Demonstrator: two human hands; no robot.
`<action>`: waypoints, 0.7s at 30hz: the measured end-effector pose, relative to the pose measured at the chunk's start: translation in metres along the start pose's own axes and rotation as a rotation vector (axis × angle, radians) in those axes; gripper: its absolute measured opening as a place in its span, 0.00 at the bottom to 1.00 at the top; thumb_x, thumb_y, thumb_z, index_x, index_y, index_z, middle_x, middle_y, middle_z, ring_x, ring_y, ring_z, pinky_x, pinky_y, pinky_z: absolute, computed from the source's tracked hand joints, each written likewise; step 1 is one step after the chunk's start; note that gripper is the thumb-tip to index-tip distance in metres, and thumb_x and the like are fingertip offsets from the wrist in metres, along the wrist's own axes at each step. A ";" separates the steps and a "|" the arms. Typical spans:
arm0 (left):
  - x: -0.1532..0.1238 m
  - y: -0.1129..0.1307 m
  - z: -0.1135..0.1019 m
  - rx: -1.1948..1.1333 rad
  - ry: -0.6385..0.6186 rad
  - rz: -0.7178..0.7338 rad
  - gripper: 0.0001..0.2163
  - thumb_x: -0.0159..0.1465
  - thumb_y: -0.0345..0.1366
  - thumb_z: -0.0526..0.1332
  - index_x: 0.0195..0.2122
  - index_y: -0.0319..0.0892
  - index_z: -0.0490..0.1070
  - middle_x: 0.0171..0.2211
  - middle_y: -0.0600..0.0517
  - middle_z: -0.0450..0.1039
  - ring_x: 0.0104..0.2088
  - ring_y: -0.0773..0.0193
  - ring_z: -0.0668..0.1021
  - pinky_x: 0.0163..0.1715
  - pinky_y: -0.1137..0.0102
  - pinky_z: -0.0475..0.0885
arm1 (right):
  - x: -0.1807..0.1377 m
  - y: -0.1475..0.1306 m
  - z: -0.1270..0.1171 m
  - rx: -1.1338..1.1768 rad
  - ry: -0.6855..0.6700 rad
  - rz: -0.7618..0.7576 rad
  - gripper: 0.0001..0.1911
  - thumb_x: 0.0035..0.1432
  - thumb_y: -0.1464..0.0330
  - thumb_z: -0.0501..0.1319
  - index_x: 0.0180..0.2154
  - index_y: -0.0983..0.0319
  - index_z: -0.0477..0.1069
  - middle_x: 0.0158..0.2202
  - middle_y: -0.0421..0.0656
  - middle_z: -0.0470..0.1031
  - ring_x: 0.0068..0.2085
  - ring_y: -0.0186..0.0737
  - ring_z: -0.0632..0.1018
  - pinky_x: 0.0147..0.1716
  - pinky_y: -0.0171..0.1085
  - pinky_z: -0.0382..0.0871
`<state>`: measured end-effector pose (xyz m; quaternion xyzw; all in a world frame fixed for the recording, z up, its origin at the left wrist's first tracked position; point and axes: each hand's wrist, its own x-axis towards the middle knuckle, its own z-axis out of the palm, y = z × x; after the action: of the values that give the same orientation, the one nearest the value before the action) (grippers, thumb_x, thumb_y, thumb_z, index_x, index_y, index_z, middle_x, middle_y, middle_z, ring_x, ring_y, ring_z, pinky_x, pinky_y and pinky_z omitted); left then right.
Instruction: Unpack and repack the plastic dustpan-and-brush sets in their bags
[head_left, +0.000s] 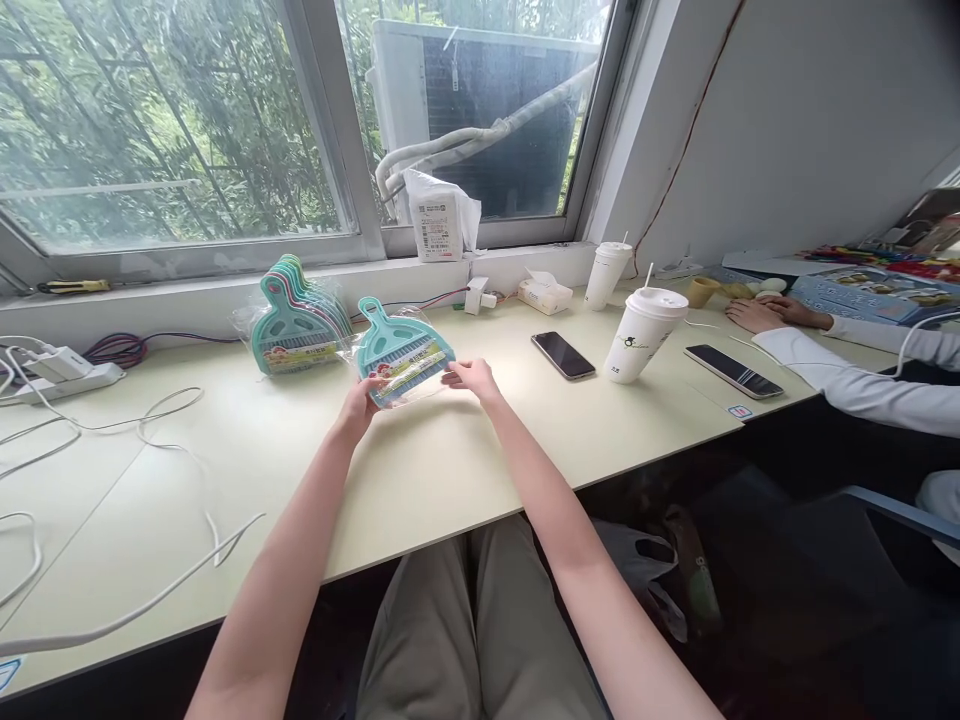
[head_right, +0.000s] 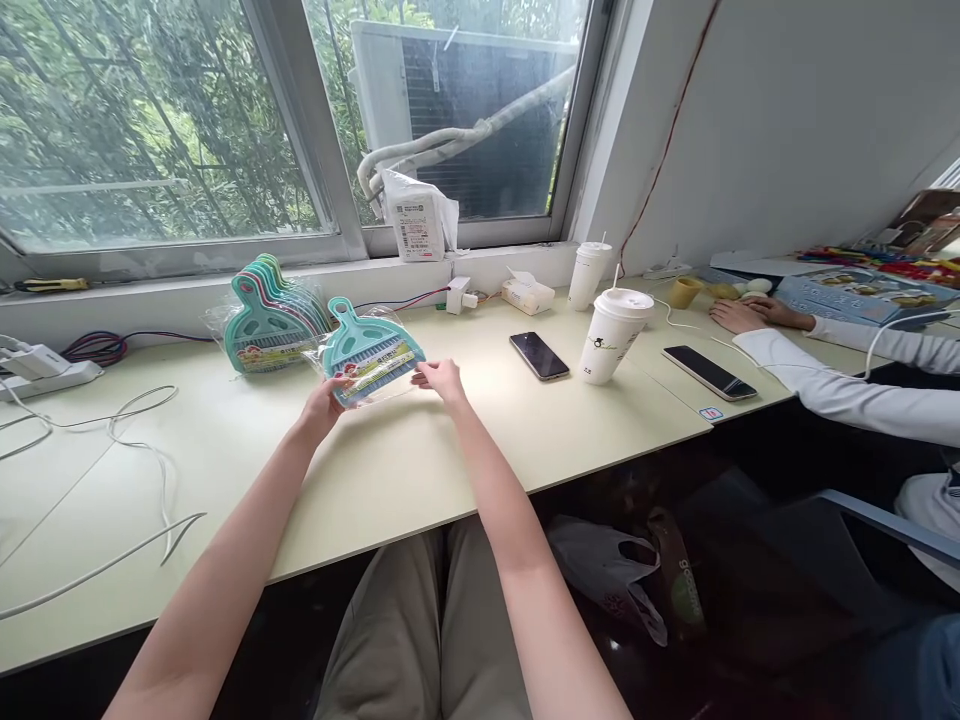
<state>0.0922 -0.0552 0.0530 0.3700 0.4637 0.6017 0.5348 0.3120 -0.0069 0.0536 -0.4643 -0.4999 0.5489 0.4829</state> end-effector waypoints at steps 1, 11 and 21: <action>0.001 0.001 -0.002 -0.021 0.049 -0.007 0.23 0.51 0.29 0.59 0.51 0.40 0.63 0.38 0.49 0.75 0.25 0.64 0.78 0.17 0.72 0.73 | -0.001 -0.001 -0.003 -0.100 0.099 -0.117 0.07 0.58 0.74 0.58 0.33 0.65 0.75 0.34 0.50 0.80 0.40 0.44 0.81 0.50 0.49 0.73; 0.001 0.004 -0.016 -0.013 -0.053 -0.154 0.16 0.53 0.29 0.59 0.44 0.37 0.67 0.32 0.47 0.75 0.22 0.65 0.77 0.12 0.76 0.66 | -0.005 0.004 -0.004 -0.575 0.020 -0.722 0.08 0.58 0.71 0.62 0.37 0.52 0.77 0.56 0.39 0.71 0.63 0.45 0.63 0.63 0.50 0.52; -0.007 -0.007 -0.016 0.156 -0.299 -0.167 0.23 0.52 0.34 0.65 0.49 0.38 0.66 0.33 0.47 0.77 0.19 0.66 0.75 0.14 0.73 0.66 | 0.005 0.030 0.008 -0.341 0.140 -0.600 0.04 0.54 0.70 0.62 0.35 0.60 0.74 0.50 0.48 0.67 0.55 0.46 0.68 0.61 0.48 0.57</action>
<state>0.0803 -0.0651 0.0422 0.4561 0.4534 0.4557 0.6154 0.3012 -0.0037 0.0240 -0.4073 -0.6643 0.2579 0.5712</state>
